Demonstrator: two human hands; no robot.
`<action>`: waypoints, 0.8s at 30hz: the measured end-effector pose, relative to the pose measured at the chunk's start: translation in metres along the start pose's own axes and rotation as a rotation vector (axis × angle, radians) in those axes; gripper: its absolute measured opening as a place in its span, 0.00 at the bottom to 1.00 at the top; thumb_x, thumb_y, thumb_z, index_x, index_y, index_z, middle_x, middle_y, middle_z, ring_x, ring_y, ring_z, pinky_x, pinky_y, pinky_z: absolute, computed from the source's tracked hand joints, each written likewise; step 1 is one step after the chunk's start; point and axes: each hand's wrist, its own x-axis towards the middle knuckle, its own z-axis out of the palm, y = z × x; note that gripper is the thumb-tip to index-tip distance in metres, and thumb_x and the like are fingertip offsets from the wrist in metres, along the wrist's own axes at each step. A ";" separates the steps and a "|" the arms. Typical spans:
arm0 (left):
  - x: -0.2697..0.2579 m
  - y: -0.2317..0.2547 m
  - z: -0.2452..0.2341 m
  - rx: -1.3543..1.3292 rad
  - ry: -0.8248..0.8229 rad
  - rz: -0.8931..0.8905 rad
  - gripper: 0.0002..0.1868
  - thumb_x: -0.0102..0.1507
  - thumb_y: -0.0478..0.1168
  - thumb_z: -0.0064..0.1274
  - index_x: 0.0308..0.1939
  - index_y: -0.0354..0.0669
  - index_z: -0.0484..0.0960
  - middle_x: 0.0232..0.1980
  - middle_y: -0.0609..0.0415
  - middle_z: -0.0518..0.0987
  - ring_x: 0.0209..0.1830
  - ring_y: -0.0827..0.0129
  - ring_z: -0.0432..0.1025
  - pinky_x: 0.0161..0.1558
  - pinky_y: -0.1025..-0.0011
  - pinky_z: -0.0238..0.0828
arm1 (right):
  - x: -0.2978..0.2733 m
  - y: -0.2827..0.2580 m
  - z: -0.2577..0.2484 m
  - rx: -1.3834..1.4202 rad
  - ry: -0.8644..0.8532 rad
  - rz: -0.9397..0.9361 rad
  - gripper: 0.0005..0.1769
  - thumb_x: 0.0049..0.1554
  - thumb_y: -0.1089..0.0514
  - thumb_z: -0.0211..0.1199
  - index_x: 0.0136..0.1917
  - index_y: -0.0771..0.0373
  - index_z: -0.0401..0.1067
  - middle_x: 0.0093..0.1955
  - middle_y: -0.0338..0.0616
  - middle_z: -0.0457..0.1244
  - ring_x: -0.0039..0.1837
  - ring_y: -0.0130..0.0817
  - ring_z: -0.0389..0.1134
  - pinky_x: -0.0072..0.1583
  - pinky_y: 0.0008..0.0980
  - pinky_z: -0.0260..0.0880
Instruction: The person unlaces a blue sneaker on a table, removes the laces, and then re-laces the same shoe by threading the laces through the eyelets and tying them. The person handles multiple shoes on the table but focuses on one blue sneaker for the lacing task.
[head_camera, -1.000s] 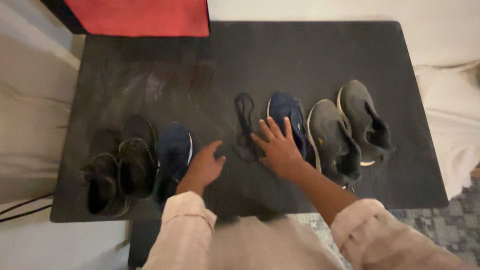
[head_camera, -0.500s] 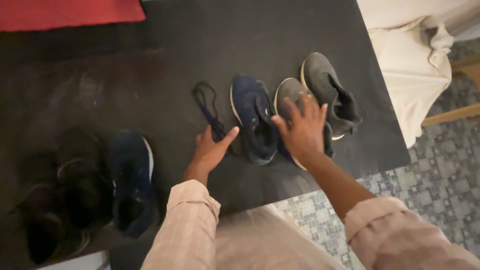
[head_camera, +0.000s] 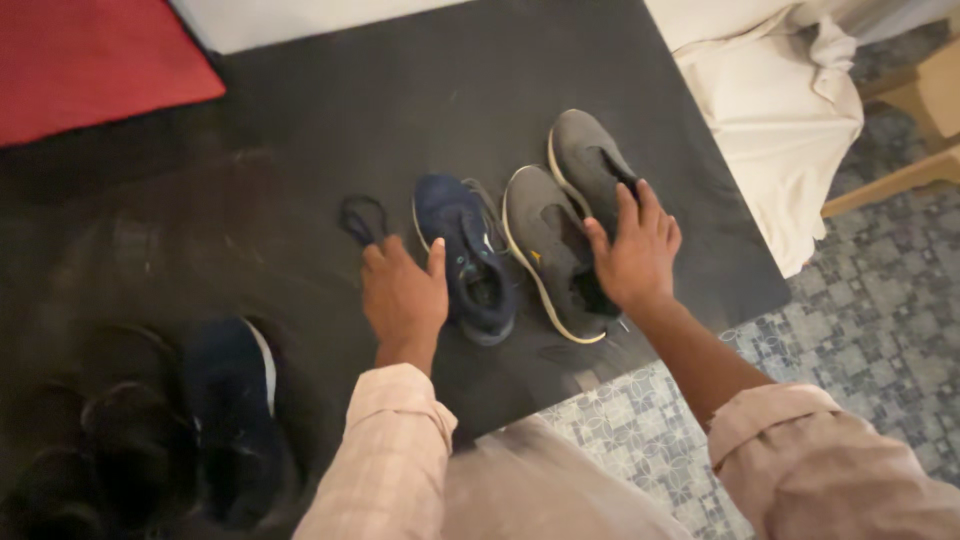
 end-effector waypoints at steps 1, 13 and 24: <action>0.000 0.004 0.001 -0.027 0.032 0.056 0.30 0.65 0.59 0.54 0.57 0.37 0.74 0.55 0.40 0.73 0.55 0.44 0.71 0.51 0.49 0.71 | -0.001 0.005 0.001 0.002 0.012 0.030 0.36 0.65 0.40 0.57 0.77 0.64 0.61 0.78 0.57 0.52 0.77 0.59 0.52 0.74 0.62 0.45; -0.048 0.048 0.030 -0.097 -0.144 0.531 0.34 0.59 0.53 0.61 0.67 0.49 0.73 0.66 0.44 0.69 0.67 0.46 0.60 0.63 0.50 0.58 | -0.006 0.057 -0.023 -0.065 -0.382 0.022 0.25 0.54 0.54 0.66 0.65 0.55 0.72 0.65 0.49 0.65 0.77 0.59 0.52 0.70 0.52 0.57; -0.069 0.092 0.066 -0.063 -0.096 0.507 0.34 0.62 0.57 0.60 0.68 0.48 0.73 0.73 0.40 0.64 0.76 0.43 0.53 0.70 0.46 0.50 | 0.022 0.073 -0.045 -0.043 -0.388 -0.278 0.26 0.45 0.50 0.75 0.57 0.54 0.78 0.61 0.52 0.67 0.69 0.53 0.63 0.68 0.47 0.65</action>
